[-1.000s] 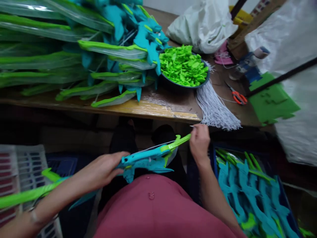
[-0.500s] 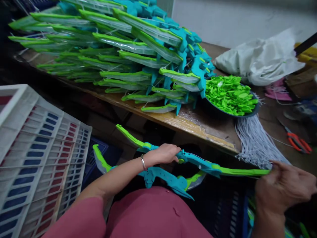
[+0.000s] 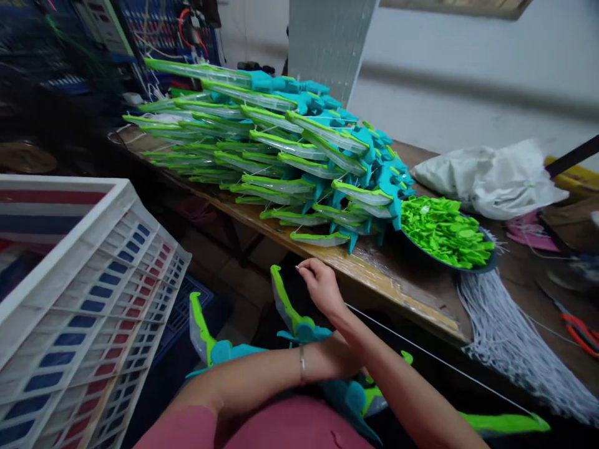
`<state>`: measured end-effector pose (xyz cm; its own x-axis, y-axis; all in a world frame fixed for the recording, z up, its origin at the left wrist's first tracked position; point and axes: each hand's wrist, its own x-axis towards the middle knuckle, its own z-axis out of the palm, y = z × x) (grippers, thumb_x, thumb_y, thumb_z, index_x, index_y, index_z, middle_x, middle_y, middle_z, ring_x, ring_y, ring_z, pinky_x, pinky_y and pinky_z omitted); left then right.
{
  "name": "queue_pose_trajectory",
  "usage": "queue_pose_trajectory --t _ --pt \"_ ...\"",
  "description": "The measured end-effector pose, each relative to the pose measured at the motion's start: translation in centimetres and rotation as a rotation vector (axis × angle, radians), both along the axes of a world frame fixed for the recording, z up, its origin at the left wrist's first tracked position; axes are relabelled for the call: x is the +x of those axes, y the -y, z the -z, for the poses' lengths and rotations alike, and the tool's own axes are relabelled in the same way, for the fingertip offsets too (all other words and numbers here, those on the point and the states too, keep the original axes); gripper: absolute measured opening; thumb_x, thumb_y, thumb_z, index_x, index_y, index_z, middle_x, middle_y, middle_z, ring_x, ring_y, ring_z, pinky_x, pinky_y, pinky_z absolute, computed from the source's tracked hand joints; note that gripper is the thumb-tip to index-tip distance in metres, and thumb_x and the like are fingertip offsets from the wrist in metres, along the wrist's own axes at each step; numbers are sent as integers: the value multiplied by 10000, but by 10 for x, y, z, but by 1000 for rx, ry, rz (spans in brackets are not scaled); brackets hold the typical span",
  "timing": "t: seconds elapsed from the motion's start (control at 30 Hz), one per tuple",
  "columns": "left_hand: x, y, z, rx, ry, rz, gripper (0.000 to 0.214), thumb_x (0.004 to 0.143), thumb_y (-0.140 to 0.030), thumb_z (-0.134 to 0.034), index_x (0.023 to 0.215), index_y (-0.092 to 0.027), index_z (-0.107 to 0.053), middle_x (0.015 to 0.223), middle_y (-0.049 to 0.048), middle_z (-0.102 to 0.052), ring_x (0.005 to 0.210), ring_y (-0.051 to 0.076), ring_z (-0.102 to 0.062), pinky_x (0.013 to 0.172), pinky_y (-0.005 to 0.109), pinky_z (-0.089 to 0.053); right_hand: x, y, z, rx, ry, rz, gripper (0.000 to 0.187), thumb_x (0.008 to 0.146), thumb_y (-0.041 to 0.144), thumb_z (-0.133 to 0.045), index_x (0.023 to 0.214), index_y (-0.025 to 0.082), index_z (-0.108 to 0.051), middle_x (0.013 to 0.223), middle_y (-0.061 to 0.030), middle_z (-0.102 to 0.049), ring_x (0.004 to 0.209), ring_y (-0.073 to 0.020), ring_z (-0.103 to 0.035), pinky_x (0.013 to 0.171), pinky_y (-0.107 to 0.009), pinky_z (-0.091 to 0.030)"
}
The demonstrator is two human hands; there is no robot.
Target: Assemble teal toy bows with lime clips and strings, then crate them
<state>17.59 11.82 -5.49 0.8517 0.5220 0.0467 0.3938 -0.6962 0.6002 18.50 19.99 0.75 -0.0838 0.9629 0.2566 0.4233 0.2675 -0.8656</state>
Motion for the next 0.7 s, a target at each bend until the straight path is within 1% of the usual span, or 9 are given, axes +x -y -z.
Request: queue_pose_trajectory --t 0.13,0.27,0.33,0.4,0.47,0.53,0.57,0.63,0.7 --pt "-39 4 -1 137 68 23 149 981 -237 -633 1110 -199 -699 1197 103 -707 1098 236 -672 962 406 -565 6 -9 54 -174 14 -89 371 971 464 -568 736 178 -596 596 36 -553 519 -109 -499 527 -241 -427" --pt "-105 12 -4 212 185 -46 220 958 -199 -586 1152 -152 -678 1218 163 -704 1201 293 -627 1085 460 -488 15 2 85 -316 32 -164 390 1022 481 -559 826 146 -601 635 57 -546 496 -72 -486 513 -210 -444" --pt "-139 15 -6 268 251 -260 296 960 -112 -493 1206 -163 -650 1308 187 -661 1313 330 -552 1162 597 -363 16 6 93 -345 50 -163 380 1025 466 -566 826 144 -606 651 53 -552 530 -79 -513 551 -224 -475" --pt "-168 11 -8 364 379 -694 349 938 -118 -551 1260 -226 -631 1399 164 -611 1419 344 -448 1213 652 -223 15 9 97 -351 72 -148 367 1022 450 -577 821 145 -611 661 50 -556 564 -89 -535 596 -243 -498" --pt "-188 0 -12 190 582 -1097 424 907 -197 -654 1325 -216 -588 1543 165 -477 1520 346 -290 1254 612 -125 15 11 97 -344 95 -133 337 1016 430 -588 844 144 -629 679 43 -572 590 -97 -551 625 -256 -506" --pt "-195 -14 -16 -177 829 -1272 536 885 -293 -707 1377 -170 -532 1603 194 -386 1526 348 -279 1254 564 -170 13 14 94 -331 118 -125 265 1002 378 -607 887 144 -652 688 39 -592 597 -104 -559 631 -260 -501" --pt "-195 -21 -17 -349 927 -1273 542 891 -342 -701 1366 -144 -532 1558 220 -440 1469 355 -384 1220 555 -262 13 16 92 -322 126 -121 209 994 329 -605 915 144 -662 681 38 -601 593 -107 -564 628 -259 -496" --pt "-189 -33 -19 -568 1036 -1198 474 917 -427 -654 1266 -113 -587 1274 218 -660 1166 332 -654 1035 516 -482 12 19 86 -303 136 -118 124 962 210 -567 965 145 -673 654 34 -625 588 -118 -587 626 -257 -490" --pt "-179 -37 -21 -664 1108 -1140 430 935 -486 -610 1151 -115 -629 953 124 -721 835 247 -713 821 414 -561 13 22 76 -276 139 -123 156 909 134 -528 944 152 -679 642 19 -660 605 -132 -623 640 -259 -494"
